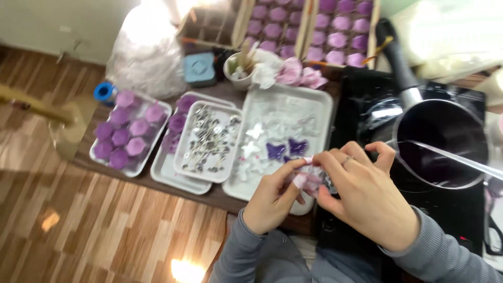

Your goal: Making purple butterfly-shaped candles by pouring melted wax into molds and preparing wicks.

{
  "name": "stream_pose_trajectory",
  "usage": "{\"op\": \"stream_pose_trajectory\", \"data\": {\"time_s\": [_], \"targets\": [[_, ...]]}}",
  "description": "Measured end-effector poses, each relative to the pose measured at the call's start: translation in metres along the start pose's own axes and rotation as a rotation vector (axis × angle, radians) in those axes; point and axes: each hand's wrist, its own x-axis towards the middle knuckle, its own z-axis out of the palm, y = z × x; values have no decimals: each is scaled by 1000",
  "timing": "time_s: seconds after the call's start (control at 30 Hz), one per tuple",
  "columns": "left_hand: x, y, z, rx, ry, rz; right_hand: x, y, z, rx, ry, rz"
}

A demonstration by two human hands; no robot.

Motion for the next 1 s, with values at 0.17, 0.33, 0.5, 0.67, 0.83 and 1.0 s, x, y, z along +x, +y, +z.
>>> {"op": "stream_pose_trajectory", "data": {"time_s": [0.17, 0.33, 0.5, 0.67, 0.83, 1.0], "targets": [[14, -12, 24, -286, -239, -19, -26, 24, -28, 97, -17, -45], [18, -3, 46, -552, -485, -109, -63, 59, -40, 281, -33, -159], [26, 6, 70, -555, -538, -141, -89, 83, -54, 355, -65, -161], [36, 14, 92, -546, -600, -146, -111, 100, -56, 418, -72, -161], [41, 2, 106, -337, -519, -75, -127, 110, -49, 406, 148, -241], [46, 13, 117, -244, -481, 70, -136, 116, -38, 414, 243, -208]]}}
